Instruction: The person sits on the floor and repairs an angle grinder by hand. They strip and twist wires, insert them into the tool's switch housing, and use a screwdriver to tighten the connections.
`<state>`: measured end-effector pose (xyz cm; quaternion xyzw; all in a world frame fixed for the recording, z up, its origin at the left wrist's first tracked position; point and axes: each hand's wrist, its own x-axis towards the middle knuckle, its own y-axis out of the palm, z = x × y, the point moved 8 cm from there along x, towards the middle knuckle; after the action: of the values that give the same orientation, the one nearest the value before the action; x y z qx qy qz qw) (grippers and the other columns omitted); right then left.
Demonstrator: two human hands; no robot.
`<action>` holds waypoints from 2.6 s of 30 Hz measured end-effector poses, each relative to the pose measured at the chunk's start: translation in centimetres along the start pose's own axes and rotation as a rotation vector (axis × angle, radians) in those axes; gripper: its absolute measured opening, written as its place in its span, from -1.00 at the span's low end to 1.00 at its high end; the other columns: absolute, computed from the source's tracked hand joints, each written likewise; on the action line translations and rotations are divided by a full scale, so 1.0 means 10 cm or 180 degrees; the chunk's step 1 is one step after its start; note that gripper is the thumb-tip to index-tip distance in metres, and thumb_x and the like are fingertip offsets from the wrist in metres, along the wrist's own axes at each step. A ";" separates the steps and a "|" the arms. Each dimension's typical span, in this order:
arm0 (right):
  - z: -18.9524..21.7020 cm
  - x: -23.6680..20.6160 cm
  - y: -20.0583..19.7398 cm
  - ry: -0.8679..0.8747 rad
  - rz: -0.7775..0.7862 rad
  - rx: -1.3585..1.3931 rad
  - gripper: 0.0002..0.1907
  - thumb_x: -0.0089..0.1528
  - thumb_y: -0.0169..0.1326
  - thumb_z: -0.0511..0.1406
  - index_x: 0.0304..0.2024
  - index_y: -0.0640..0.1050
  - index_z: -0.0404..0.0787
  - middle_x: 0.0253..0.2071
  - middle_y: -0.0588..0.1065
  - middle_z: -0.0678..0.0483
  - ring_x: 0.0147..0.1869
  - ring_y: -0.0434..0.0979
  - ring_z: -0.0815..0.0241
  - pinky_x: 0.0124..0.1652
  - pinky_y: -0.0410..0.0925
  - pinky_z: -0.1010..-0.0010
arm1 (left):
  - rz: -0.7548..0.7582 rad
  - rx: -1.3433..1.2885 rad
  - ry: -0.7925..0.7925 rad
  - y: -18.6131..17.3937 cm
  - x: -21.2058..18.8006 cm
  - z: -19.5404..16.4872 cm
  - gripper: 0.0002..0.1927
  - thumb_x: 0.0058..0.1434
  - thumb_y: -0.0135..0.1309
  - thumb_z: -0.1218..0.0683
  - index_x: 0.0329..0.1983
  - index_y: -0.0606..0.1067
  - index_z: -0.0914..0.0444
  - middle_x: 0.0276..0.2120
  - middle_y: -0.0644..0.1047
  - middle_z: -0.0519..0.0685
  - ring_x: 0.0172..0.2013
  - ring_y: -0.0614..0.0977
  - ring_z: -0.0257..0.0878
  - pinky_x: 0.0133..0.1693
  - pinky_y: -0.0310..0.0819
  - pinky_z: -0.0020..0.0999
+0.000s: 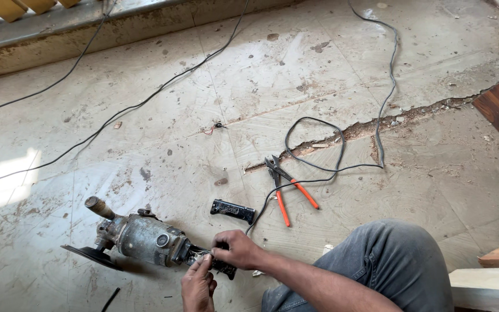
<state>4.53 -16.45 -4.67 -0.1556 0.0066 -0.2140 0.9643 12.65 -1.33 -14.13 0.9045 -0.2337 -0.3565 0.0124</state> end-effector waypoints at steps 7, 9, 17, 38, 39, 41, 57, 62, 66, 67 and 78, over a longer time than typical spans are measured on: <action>-0.48 -0.03 0.14 0.1644 0.0523 0.2008 -0.83 0.31 0.18 -0.32 -0.19 0.57 -0.35 -0.34 0.60 0.02 -0.36 0.63 0.32 -0.35 0.52 0.55 | 0.0088 0.0106 0.0432 0.16 -0.16 -0.16 -0.80 0.27 0.17 0.12 -0.12 0.61 0.35 -0.49 0.50 -0.15 -0.65 0.20 -0.50 -0.63 -0.04 -0.53; -0.49 -0.02 0.11 0.1586 0.0488 0.2168 -0.82 0.28 0.22 -0.33 -0.18 0.57 -0.35 -0.33 0.60 0.02 -0.35 0.64 0.30 -0.34 0.54 0.52 | 0.0217 0.0015 0.0420 0.22 -0.20 -0.19 -0.78 0.27 0.17 0.12 -0.11 0.62 0.36 -0.48 0.51 -0.15 -0.62 0.24 -0.50 -0.62 -0.01 -0.52; -0.60 -0.06 0.14 0.1791 0.0379 0.2498 -0.76 0.21 0.30 -0.31 -0.19 0.60 -0.37 -0.33 0.61 0.00 -0.37 0.65 0.29 -0.35 0.54 0.53 | 0.0197 0.0110 0.0564 0.25 -0.27 -0.27 -0.77 0.27 0.21 0.12 -0.10 0.65 0.36 -0.42 0.59 -0.07 -0.58 0.30 -0.48 -0.59 0.02 -0.52; -0.07 -0.12 -0.06 0.1272 -0.0365 0.0834 -0.77 0.25 0.14 -0.29 -0.16 0.68 -0.33 -0.35 0.65 0.05 -0.36 0.63 0.36 -0.31 0.54 0.52 | -0.0401 0.0893 0.1506 0.36 -0.54 -0.62 -0.79 0.22 0.23 0.14 -0.17 0.68 0.38 -0.27 0.64 0.00 -0.29 0.65 -0.27 -0.21 0.57 -0.39; -0.07 -0.12 -0.07 0.1231 -0.0372 0.0889 -0.76 0.25 0.14 -0.31 -0.15 0.68 -0.34 -0.35 0.64 0.05 -0.35 0.62 0.37 -0.30 0.54 0.52 | -0.0262 0.0706 0.1350 0.37 -0.52 -0.60 -0.79 0.21 0.23 0.15 -0.17 0.68 0.39 -0.28 0.65 0.01 -0.31 0.66 -0.27 -0.22 0.58 -0.39; -0.09 -0.14 -0.08 0.1237 -0.0363 0.1014 -0.76 0.24 0.15 -0.32 -0.14 0.69 -0.35 -0.35 0.64 0.06 -0.35 0.60 0.39 -0.30 0.52 0.52 | -0.0079 0.0443 0.1100 0.39 -0.47 -0.56 -0.79 0.20 0.24 0.18 -0.16 0.67 0.41 -0.32 0.67 0.04 -0.34 0.66 -0.26 -0.23 0.58 -0.39; -0.40 -0.20 0.08 0.1447 0.0036 0.2174 -0.82 0.23 0.23 -0.38 -0.15 0.65 -0.37 -0.33 0.62 0.06 -0.33 0.58 0.37 -0.27 0.48 0.54 | 0.0074 0.0175 0.0345 0.15 -0.15 -0.25 -0.76 0.11 0.33 0.21 -0.19 0.65 0.45 -0.40 0.64 0.04 -0.45 0.60 -0.28 -0.33 0.55 -0.43; -0.53 -0.15 0.16 0.1538 0.0242 0.2324 -0.87 0.26 0.19 -0.37 -0.17 0.63 -0.32 -0.36 0.60 0.10 -0.35 0.55 0.37 -0.31 0.43 0.54 | 0.0041 0.0154 0.0011 0.09 -0.08 -0.15 -0.73 0.13 0.34 0.19 -0.16 0.62 0.46 -0.39 0.64 0.02 -0.44 0.59 -0.29 -0.34 0.50 -0.46; -0.55 -0.13 0.19 0.1683 0.0306 0.1832 -0.85 0.37 0.11 -0.28 -0.13 0.58 -0.24 -0.36 0.55 0.16 -0.36 0.50 0.41 -0.36 0.36 0.55 | 0.0082 0.0298 0.0444 0.25 -0.23 -0.26 -0.74 0.15 0.28 0.18 -0.15 0.64 0.45 -0.40 0.67 0.01 -0.45 0.63 -0.29 -0.33 0.58 -0.44; -0.54 -0.13 0.19 0.1687 0.0332 0.1682 -0.84 0.40 0.08 -0.24 -0.10 0.56 -0.21 -0.34 0.55 0.17 -0.34 0.49 0.43 -0.35 0.35 0.55 | 0.0037 0.0440 0.0599 0.30 -0.30 -0.31 -0.75 0.15 0.26 0.18 -0.15 0.65 0.44 -0.41 0.68 0.00 -0.46 0.64 -0.30 -0.33 0.60 -0.42; -0.38 -0.07 0.01 0.0525 -0.0393 -0.0023 -0.69 0.27 0.16 -0.16 -0.16 0.63 -0.30 -0.24 0.59 -0.05 -0.16 0.62 0.14 -0.11 0.45 0.31 | -0.0631 0.2656 0.2375 0.68 -0.89 -0.80 -0.80 0.17 0.16 0.14 -0.20 0.66 0.33 -0.29 0.65 0.24 -0.27 0.70 0.11 -0.21 0.55 -0.13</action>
<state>3.68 -17.22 -8.31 -0.1411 0.0772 -0.2851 0.9449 9.42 -4.67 -1.21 0.9151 -0.2486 0.1103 -0.2979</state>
